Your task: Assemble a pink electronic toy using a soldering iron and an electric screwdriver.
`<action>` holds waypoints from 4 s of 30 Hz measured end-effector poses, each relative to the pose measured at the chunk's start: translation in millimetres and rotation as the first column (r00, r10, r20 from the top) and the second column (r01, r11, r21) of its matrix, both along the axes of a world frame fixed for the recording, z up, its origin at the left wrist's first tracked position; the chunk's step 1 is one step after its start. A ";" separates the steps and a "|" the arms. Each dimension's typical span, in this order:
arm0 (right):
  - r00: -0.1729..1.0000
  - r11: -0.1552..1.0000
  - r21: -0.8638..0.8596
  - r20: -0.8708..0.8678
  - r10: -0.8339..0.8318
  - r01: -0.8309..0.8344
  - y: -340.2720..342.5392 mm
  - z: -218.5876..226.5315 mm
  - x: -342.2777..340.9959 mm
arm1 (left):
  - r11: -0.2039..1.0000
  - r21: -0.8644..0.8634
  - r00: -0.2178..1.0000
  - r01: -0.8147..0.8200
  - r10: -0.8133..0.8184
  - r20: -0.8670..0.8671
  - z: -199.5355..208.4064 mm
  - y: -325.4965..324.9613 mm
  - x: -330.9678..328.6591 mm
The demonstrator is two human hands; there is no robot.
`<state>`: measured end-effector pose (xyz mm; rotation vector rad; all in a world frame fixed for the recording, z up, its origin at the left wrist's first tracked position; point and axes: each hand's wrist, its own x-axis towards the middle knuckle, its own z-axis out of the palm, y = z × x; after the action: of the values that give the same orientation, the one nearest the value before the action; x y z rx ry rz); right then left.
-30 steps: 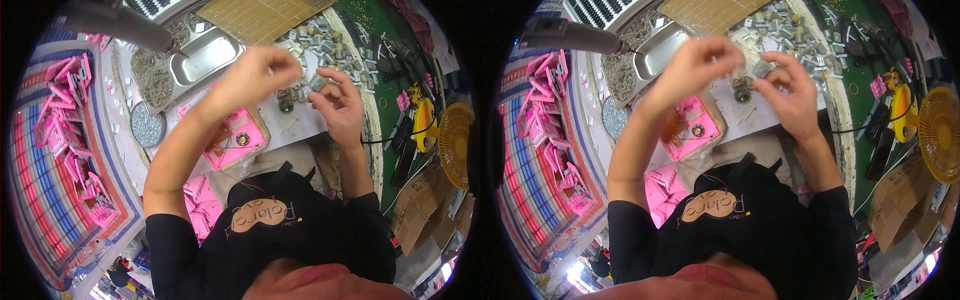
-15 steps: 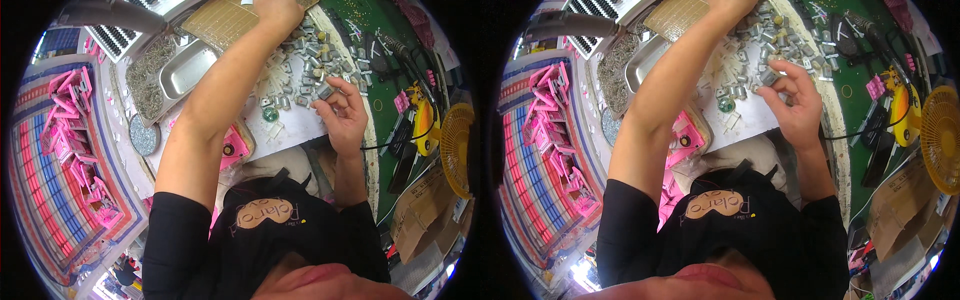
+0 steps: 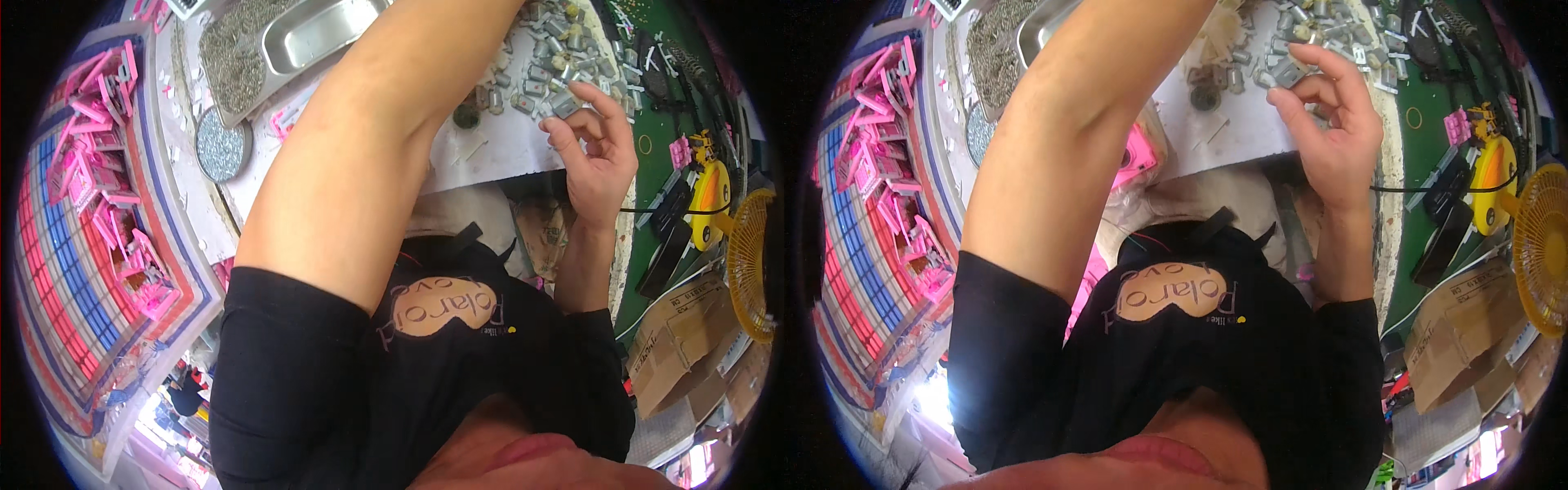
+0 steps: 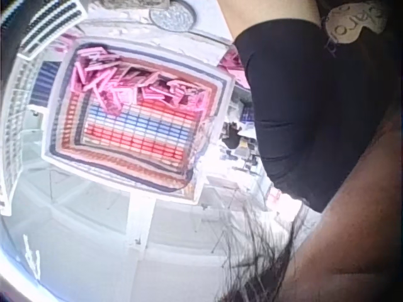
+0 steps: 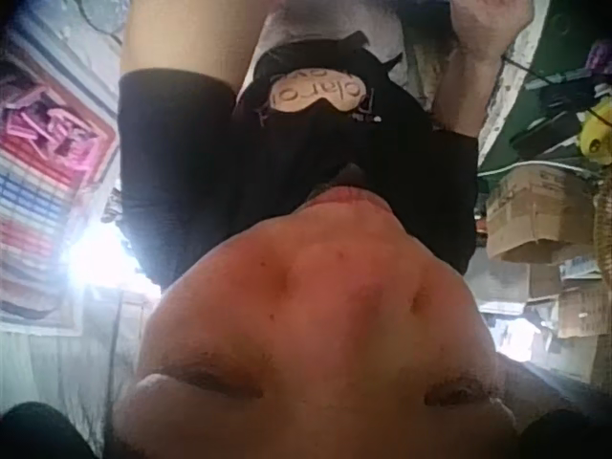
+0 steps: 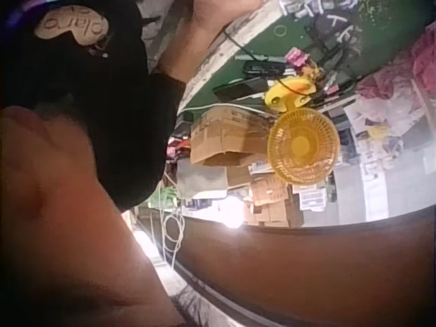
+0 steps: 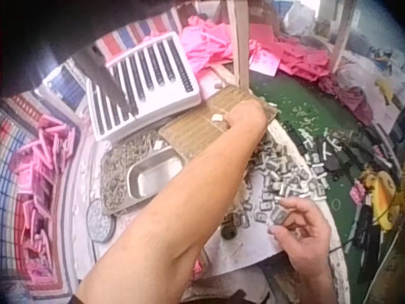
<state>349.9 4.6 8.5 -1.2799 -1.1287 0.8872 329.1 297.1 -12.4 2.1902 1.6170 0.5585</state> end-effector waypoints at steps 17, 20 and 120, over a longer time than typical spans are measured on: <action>0.616 0.891 -0.335 0.643 0.454 -0.307 37.8 -1.3 -24.7 | 0.914 0.391 0.865 0.109 -0.281 0.416 9.1 -23.5 -69.1; 0.510 0.870 -0.358 0.707 0.490 -0.338 46.1 -1.9 -29.1 | 0.921 0.363 0.798 0.144 -0.325 0.508 33.3 -45.0 -111.1; 0.696 0.718 0.206 0.523 0.493 -0.664 39.9 12.9 -87.0 | 0.925 0.355 0.811 0.136 -0.310 0.497 13.1 -260.4 -297.8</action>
<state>262.9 44.5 21.4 -0.7858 -2.0523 0.7885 31.3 36.8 0.7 2.1036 0.9981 1.2939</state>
